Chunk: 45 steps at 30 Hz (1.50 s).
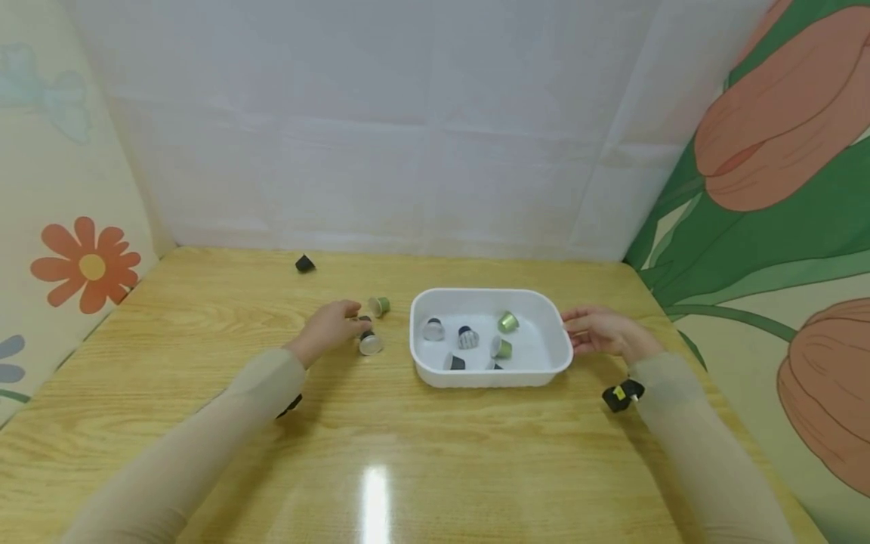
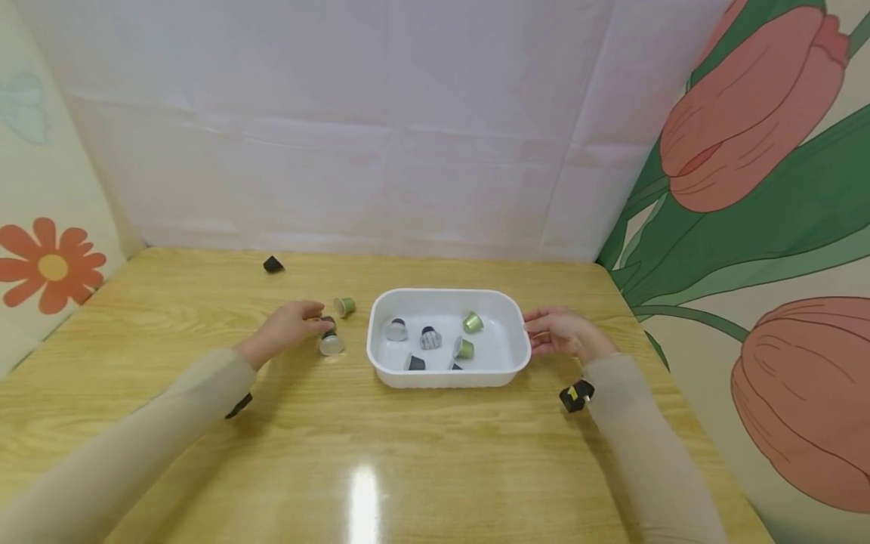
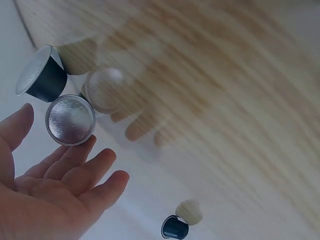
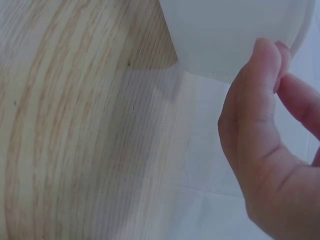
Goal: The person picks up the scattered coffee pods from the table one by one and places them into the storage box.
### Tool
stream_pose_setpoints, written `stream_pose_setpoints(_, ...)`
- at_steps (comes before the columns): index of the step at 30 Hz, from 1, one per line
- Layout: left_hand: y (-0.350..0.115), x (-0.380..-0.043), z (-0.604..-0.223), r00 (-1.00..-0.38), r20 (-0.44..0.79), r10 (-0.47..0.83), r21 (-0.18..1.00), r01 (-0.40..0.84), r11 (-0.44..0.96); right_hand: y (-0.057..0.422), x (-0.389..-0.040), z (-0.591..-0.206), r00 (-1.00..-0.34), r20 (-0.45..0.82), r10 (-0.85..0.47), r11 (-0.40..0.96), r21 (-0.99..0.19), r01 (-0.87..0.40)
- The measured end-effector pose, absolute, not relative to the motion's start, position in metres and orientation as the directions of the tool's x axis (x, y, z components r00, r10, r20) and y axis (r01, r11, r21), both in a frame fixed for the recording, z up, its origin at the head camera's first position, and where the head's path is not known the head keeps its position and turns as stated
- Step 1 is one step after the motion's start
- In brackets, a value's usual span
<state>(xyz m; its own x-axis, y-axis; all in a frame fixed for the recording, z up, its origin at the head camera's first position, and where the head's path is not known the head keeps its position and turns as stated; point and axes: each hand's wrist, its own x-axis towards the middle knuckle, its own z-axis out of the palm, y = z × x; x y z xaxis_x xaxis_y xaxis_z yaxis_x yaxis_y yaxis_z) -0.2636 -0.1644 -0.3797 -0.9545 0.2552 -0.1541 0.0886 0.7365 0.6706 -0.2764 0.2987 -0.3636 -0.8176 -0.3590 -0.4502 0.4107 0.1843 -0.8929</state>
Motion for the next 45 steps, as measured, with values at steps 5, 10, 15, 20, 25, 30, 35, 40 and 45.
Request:
stream_pose_setpoints(5,-0.164,-0.268,-0.382,-0.956,-0.157,0.248,0.654,0.088,0.751,0.299,-0.277,-0.363,-0.821,-0.454,-0.347,0.181,-0.891,0.416)
stream_pose_setpoints(10,-0.166,-0.272,-0.387,-0.959,-0.140,0.246,0.638,0.103,0.763,0.297,-0.277,-0.363,-0.824,-0.464,-0.326,0.181,-0.886,0.427)
stream_pose_setpoints(15,-0.171,-0.274,-0.390,-0.964,-0.124,0.236,0.645,0.103,0.757,0.296,-0.276,-0.363,-0.824,-0.463,-0.327,0.183,-0.887,0.425)
stream_pose_setpoints(20,-0.178,-0.274,-0.390,-0.968,-0.120,0.222,0.668,0.086,0.740,0.296,-0.275,-0.363,-0.822,-0.460,-0.334,0.182,-0.888,0.423)
stream_pose_setpoints(25,-0.185,-0.272,-0.386,-0.974,-0.102,0.204,0.706,0.074,0.705,0.295,-0.276,-0.364,-0.822,-0.466,-0.328,0.189,-0.885,0.426)
stream_pose_setpoints(30,-0.186,-0.271,-0.378,-0.976,-0.092,0.196,0.722,0.070,0.688,0.297,-0.277,-0.364,-0.823,-0.458,-0.337,0.181,-0.889,0.421)
stream_pose_setpoints(35,-0.184,-0.269,-0.373,-0.975,-0.078,0.210,0.723,0.089,0.685,0.297,-0.277,-0.361,-0.821,-0.454,-0.346,0.183,-0.891,0.415)
stream_pose_setpoints(40,-0.177,-0.265,-0.364,-0.971,-0.095,0.221,0.736,0.081,0.672,0.297,-0.277,-0.361,-0.823,-0.460,-0.333,0.185,-0.888,0.421)
stream_pose_setpoints(45,-0.166,-0.264,-0.361,-0.967,-0.116,0.227,0.762,0.060,0.644,0.297,-0.276,-0.362,-0.821,-0.463,-0.335,0.193,-0.886,0.421)
